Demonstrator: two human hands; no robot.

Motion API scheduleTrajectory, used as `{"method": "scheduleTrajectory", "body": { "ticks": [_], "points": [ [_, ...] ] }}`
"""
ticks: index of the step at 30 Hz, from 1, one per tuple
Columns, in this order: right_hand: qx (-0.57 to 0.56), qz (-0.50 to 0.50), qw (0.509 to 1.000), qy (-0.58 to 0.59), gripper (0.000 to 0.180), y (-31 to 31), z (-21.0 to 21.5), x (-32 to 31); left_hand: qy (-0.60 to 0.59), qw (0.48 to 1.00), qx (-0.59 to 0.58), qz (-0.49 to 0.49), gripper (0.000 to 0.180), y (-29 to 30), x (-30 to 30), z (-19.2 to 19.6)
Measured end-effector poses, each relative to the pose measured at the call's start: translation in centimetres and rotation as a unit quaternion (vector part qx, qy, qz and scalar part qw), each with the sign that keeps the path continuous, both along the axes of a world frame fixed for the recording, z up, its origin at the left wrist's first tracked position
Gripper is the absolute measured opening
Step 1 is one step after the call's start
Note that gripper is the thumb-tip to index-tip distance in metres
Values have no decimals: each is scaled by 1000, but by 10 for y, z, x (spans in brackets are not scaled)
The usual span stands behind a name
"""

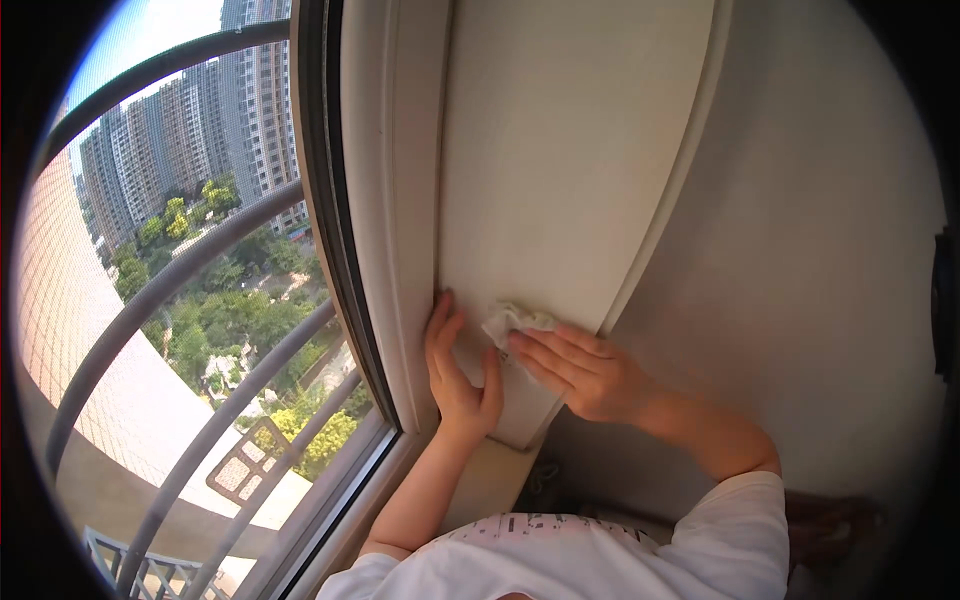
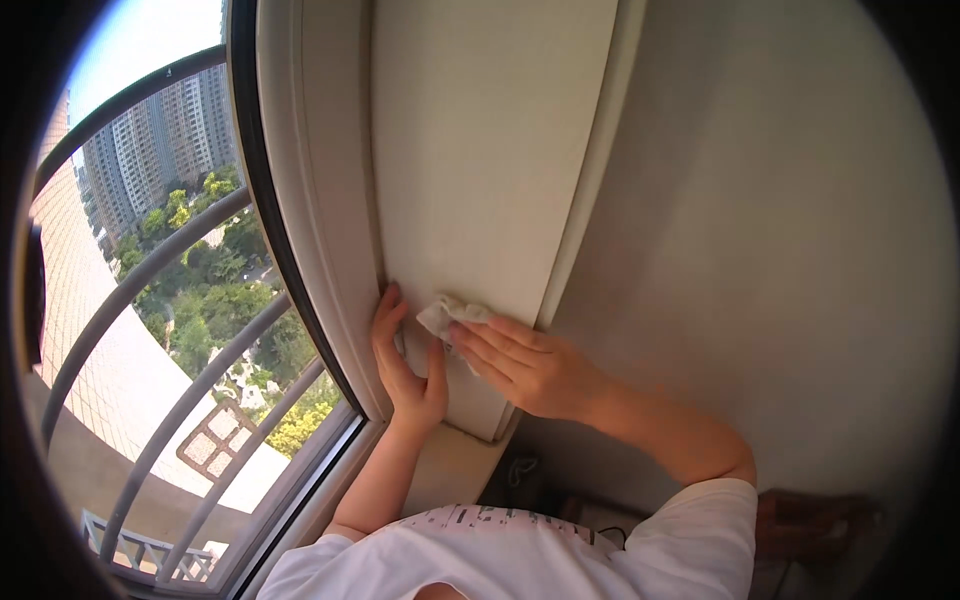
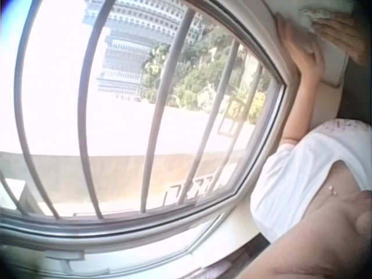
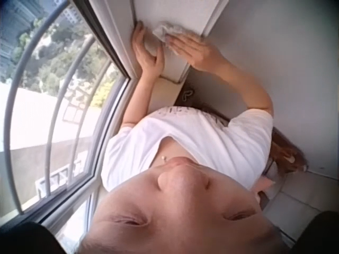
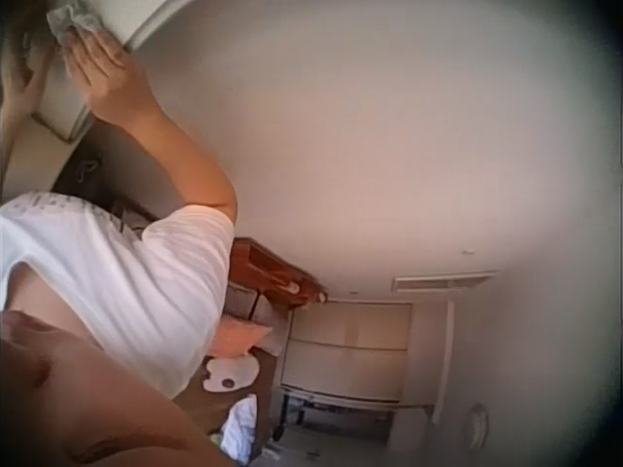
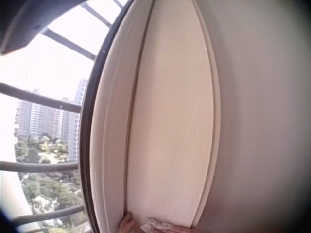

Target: The person cleans the white PVC window frame and the adjacent wall using a white cloth, wiping the handle, the frame edges, and the hinges.

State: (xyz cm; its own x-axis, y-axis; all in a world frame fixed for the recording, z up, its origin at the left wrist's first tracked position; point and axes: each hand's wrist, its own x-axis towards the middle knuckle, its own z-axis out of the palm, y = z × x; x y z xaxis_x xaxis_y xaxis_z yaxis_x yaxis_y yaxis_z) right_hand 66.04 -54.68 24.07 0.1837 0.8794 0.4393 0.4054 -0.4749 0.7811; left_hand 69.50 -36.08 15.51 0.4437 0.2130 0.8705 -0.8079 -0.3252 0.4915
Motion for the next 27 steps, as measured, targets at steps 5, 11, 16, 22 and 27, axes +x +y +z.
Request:
{"method": "scheduleTrajectory", "body": {
  "ticks": [5,11,16,22,27],
  "points": [
    [12,40,998,-52,27,0,36,7,-37,999,20,17,54,9,3,-7],
    [170,-52,979,-97,33,32,94,4,-33,999,20,30,56,17,11,-21],
    [9,2,999,42,36,48,26,25,-12,996,-54,-68,61,9,12,-23],
    [127,4,974,-188,36,80,191,43,16,994,-64,-91,65,14,4,-19],
    [26,-50,988,-146,45,101,99,55,24,992,-76,-98,65,17,0,-13]
  ]
}}
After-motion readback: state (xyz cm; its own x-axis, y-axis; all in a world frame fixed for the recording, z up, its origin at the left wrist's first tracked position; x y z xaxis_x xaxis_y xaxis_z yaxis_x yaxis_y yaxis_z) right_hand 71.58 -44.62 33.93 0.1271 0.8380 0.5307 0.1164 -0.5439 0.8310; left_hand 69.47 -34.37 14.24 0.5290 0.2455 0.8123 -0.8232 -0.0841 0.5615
